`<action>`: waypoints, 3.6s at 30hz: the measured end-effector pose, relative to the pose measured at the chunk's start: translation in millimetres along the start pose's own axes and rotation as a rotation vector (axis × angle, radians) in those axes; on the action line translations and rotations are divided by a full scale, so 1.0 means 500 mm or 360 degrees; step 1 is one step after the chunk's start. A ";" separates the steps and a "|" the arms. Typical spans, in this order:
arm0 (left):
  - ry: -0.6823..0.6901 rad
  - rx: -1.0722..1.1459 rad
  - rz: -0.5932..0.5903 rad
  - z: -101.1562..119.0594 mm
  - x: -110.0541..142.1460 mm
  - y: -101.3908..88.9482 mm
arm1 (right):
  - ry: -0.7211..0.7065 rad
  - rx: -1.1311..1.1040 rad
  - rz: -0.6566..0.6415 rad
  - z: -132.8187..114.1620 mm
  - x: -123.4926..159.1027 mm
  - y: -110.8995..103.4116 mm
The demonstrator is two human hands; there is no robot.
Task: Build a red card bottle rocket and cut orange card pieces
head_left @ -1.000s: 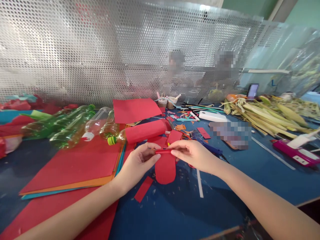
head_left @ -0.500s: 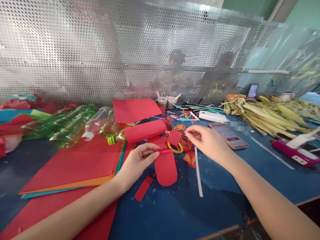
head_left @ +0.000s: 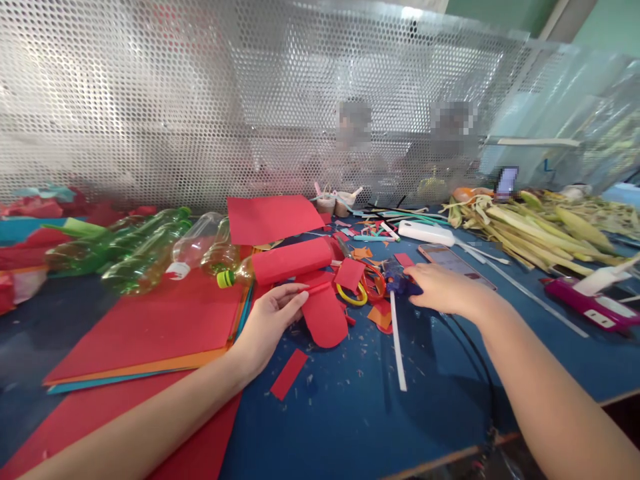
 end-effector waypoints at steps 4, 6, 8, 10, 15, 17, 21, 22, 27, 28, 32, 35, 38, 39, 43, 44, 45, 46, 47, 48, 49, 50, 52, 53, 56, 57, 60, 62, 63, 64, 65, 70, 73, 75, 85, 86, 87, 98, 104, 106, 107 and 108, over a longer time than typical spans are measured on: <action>0.0000 0.0017 0.0015 0.001 0.002 0.000 | 0.0004 0.0001 0.0016 0.001 -0.005 -0.005; -0.0005 0.0037 -0.0005 0.002 0.003 0.003 | 0.0009 0.0002 0.0079 0.003 -0.003 -0.010; -0.0007 0.0037 -0.0011 0.001 0.003 0.004 | 0.0029 -0.0024 0.0230 0.007 -0.002 -0.020; -0.0005 0.0032 0.0011 -0.001 0.002 0.003 | 0.0023 -0.0175 0.0488 0.008 0.000 -0.037; 0.0000 0.0098 0.0060 -0.007 -0.004 0.000 | -0.0191 -0.0959 0.0761 -0.023 0.022 -0.062; 0.0007 0.0125 0.0072 -0.008 -0.006 -0.001 | -0.0369 -0.1166 0.0605 -0.055 0.037 -0.057; 0.0019 0.0115 0.0075 -0.010 -0.008 -0.004 | -0.0677 -0.1456 0.0202 -0.122 0.065 -0.034; 0.0017 0.0106 0.0062 -0.011 -0.008 -0.004 | -0.0693 -0.1476 0.0137 -0.133 0.069 -0.027; 0.0009 0.0079 0.0026 -0.013 -0.008 -0.004 | -0.0626 -0.1355 0.0071 -0.158 0.065 0.001; 0.0008 0.0074 0.0025 -0.013 -0.008 -0.003 | -0.0604 -0.1332 0.0061 -0.160 0.064 0.005; 0.0006 0.0062 0.0004 -0.012 -0.007 0.000 | -0.0534 -0.1260 0.0094 -0.162 0.063 0.011; 0.0016 0.0010 0.0010 -0.010 -0.006 0.000 | -0.0505 -0.1218 0.0121 -0.163 0.065 0.012; 0.0018 -0.0041 0.0009 -0.008 -0.003 0.002 | -0.0497 -0.1206 0.0154 -0.165 0.067 0.009; 0.0016 -0.0060 0.0008 -0.007 -0.002 0.002 | -0.0506 -0.1205 0.0163 -0.167 0.067 0.007; 0.0046 -0.0165 -0.0004 -0.002 0.001 0.005 | -0.0569 -0.1203 0.0198 -0.181 0.070 -0.005; 0.0065 -0.0190 -0.0009 0.000 0.002 0.005 | -0.0583 -0.1203 0.0201 -0.184 0.071 -0.007; 0.0080 -0.0212 -0.0013 0.001 0.002 0.006 | -0.0590 -0.1203 0.0201 -0.186 0.072 -0.010; 0.0088 -0.0231 -0.0018 0.002 0.002 0.006 | -0.0591 -0.1200 0.0197 -0.188 0.073 -0.011; 0.0092 -0.0245 -0.0023 0.002 0.002 0.006 | -0.0589 -0.1195 0.0188 -0.189 0.074 -0.012; 0.0093 -0.0252 -0.0028 0.002 0.003 0.006 | -0.0581 -0.1189 0.0182 -0.190 0.075 -0.011; 0.0092 -0.0253 -0.0034 0.001 0.003 0.007 | -0.0570 -0.1183 0.0180 -0.190 0.076 -0.011; 0.0093 -0.0247 -0.0041 0.001 0.003 0.007 | -0.0558 -0.1178 0.0182 -0.190 0.077 -0.010; 0.0100 -0.0226 -0.0059 0.000 0.003 0.008 | -0.0540 -0.1180 0.0199 -0.189 0.078 -0.009; 0.0103 -0.0214 -0.0070 0.000 0.003 0.008 | -0.0539 -0.1189 0.0215 -0.189 0.079 -0.008; 0.0106 -0.0184 -0.0084 -0.001 0.003 0.009 | -0.0552 -0.1215 0.0253 -0.188 0.082 -0.007; 0.0108 -0.0180 -0.0080 0.000 0.003 0.009 | -0.0551 -0.1217 0.0258 -0.188 0.083 -0.006; 0.0108 -0.0183 -0.0057 0.001 0.004 0.009 | -0.0517 -0.1199 0.0249 -0.184 0.084 -0.006; 0.0104 -0.0186 -0.0038 0.002 0.005 0.010 | -0.0498 -0.1189 0.0251 -0.181 0.085 -0.009; 0.0104 -0.0187 -0.0029 0.002 0.006 0.010 | -0.0496 -0.1187 0.0258 -0.180 0.086 -0.011; 0.0104 -0.0189 -0.0023 0.003 0.007 0.010 | -0.0497 -0.1183 0.0258 -0.180 0.086 -0.012; 0.0104 -0.0191 -0.0018 0.003 0.007 0.011 | -0.0496 -0.1179 0.0262 -0.179 0.086 -0.014; 0.0099 -0.0227 -0.0014 0.006 0.009 0.012 | -0.0487 -0.1150 0.0272 -0.179 0.085 -0.017; 0.0107 -0.0232 -0.0025 0.007 0.009 0.010 | -0.0463 -0.1144 0.0274 -0.180 0.085 -0.011; 0.0118 -0.0231 -0.0040 0.006 0.007 0.010 | -0.0468 -0.1164 0.0288 -0.183 0.084 -0.006; 0.0136 -0.0284 -0.0017 0.005 0.007 0.009 | -0.0524 -0.1219 0.0315 -0.185 0.084 0.002; 0.0130 -0.0283 -0.0009 0.005 0.008 0.008 | -0.0521 -0.1212 0.0321 -0.184 0.085 -0.001; 0.0126 -0.0283 -0.0002 0.005 0.008 0.008 | -0.0520 -0.1206 0.0325 -0.183 0.087 -0.004; 0.0091 -0.0301 0.0063 0.002 0.005 0.003 | -0.0407 -0.1022 0.0349 -0.164 0.091 -0.021; 0.0121 -0.0313 0.0068 0.003 0.007 0.002 | -0.0380 -0.0949 0.0363 -0.152 0.087 -0.023; 0.0125 -0.0324 0.0075 0.002 0.007 0.002 | -0.0397 -0.0949 0.0368 -0.151 0.084 -0.025; 0.0123 -0.0331 0.0081 0.002 0.007 0.002 | -0.0414 -0.0956 0.0371 -0.152 0.084 -0.026; 0.0119 -0.0336 0.0087 0.002 0.006 0.002 | -0.0429 -0.0964 0.0374 -0.152 0.084 -0.028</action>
Point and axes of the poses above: each hand's wrist, its own x-axis away from the middle knuckle, its own y-axis out of the palm, z = x × y, the point moved 5 cm from there along -x, towards the middle knuckle
